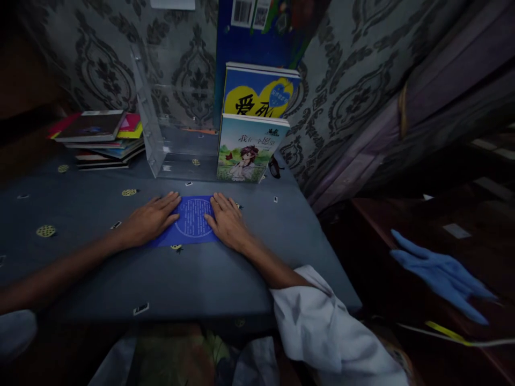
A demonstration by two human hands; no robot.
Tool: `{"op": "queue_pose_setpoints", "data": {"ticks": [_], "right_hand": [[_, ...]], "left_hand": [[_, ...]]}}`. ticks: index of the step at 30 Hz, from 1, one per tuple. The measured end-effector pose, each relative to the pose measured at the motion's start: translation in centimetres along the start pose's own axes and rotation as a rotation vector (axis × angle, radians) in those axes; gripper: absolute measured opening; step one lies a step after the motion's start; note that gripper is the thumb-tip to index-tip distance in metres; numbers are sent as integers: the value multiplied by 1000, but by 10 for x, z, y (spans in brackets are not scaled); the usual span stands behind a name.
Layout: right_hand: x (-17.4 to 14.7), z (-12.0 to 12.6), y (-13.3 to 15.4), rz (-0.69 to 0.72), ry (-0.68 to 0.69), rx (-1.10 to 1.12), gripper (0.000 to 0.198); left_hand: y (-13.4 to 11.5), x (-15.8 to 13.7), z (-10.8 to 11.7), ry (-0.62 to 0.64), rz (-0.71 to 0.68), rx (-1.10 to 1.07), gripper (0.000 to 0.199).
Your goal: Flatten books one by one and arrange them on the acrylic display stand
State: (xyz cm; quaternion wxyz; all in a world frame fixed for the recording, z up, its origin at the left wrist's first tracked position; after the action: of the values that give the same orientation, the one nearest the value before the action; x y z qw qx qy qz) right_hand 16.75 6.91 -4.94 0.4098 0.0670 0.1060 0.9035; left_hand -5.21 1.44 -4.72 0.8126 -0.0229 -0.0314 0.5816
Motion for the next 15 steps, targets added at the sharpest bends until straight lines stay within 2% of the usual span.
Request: {"op": "queue_pose_setpoints", "data": {"ticks": [3,7,10,15], "right_hand": [[-1,-1,0,0,-23,-9,57],[-1,-4,-2,20,-56,-16,55],[0,-7,-3,13,-55,-26,56],[0,-10,-5,30,-77,-14,57]], "left_hand": [[-13,17,-4,61,-65,-50,59],[-25,28,-8,67,-169,-96,60],[-26,21,-9,96,-217,-108,60],[-24,-2,-6,140,-222,-99,61]]}}
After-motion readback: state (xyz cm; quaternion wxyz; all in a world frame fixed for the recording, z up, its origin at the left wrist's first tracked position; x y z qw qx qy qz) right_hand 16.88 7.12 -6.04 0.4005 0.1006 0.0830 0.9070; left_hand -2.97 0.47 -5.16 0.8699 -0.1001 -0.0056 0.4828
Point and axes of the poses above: each hand's wrist, its own x-axis towards the middle knuckle, its own z-axis out of the back of the hand, y = z × x, the point moved 2 cm from there along x, towards the middle knuckle, and after that the axes turned 2 degrees about y, right-handed, at the moved point
